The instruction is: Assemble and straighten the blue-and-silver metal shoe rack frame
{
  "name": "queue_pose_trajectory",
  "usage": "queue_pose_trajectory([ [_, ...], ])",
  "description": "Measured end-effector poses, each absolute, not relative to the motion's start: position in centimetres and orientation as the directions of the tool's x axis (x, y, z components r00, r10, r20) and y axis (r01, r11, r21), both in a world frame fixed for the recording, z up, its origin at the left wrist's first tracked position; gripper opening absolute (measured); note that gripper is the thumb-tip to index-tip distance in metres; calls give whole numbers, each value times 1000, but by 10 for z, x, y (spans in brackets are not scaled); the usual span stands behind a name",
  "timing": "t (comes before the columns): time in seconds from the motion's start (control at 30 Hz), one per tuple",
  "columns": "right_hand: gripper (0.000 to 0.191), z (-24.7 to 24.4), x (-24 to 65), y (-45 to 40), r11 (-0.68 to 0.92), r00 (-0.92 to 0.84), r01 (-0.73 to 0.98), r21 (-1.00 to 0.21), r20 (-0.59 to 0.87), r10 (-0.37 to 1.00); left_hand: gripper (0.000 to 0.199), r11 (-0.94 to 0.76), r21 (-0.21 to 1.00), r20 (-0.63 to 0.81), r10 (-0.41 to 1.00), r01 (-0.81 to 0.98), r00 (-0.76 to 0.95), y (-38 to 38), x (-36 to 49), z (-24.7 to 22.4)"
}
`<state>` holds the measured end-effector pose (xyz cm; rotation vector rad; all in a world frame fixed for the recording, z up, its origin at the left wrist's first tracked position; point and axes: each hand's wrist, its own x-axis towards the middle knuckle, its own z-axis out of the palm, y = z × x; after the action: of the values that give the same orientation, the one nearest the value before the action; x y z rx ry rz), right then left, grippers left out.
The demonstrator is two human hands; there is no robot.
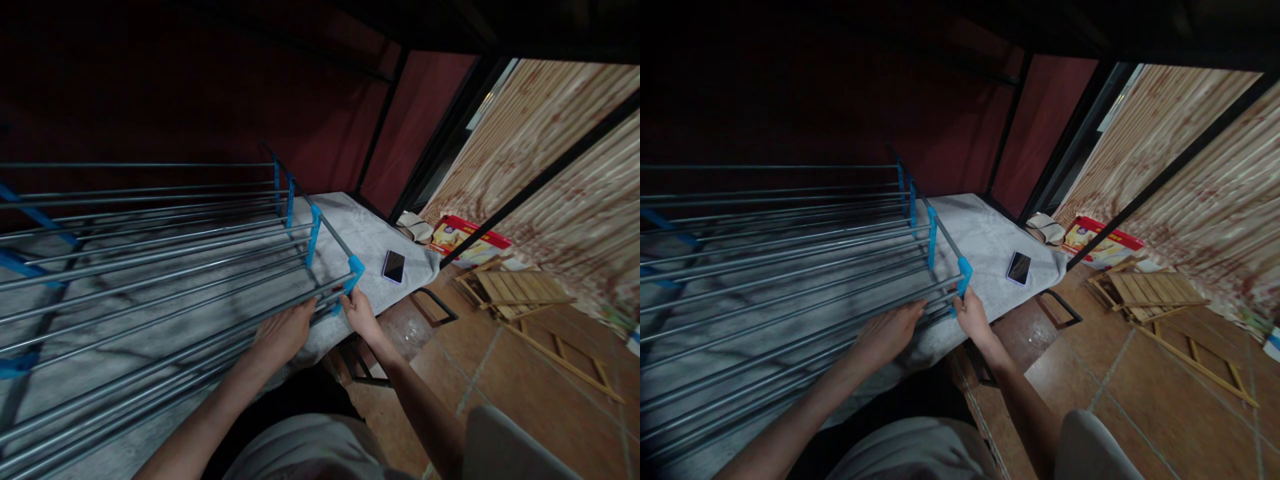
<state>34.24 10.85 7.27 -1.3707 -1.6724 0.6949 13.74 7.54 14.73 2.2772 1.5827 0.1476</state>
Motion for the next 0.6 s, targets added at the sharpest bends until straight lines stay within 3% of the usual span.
queue_pose_trajectory([
  [0.37,28,73,343,109,254,-58,513,-820,263,963,43,-152,521,-243,917,840,316,81,135,146],
  [0.6,24,74,342,108,251,-39,524,-814,272,962,43,-167,581,-198,920,797,337,90,134,134],
])
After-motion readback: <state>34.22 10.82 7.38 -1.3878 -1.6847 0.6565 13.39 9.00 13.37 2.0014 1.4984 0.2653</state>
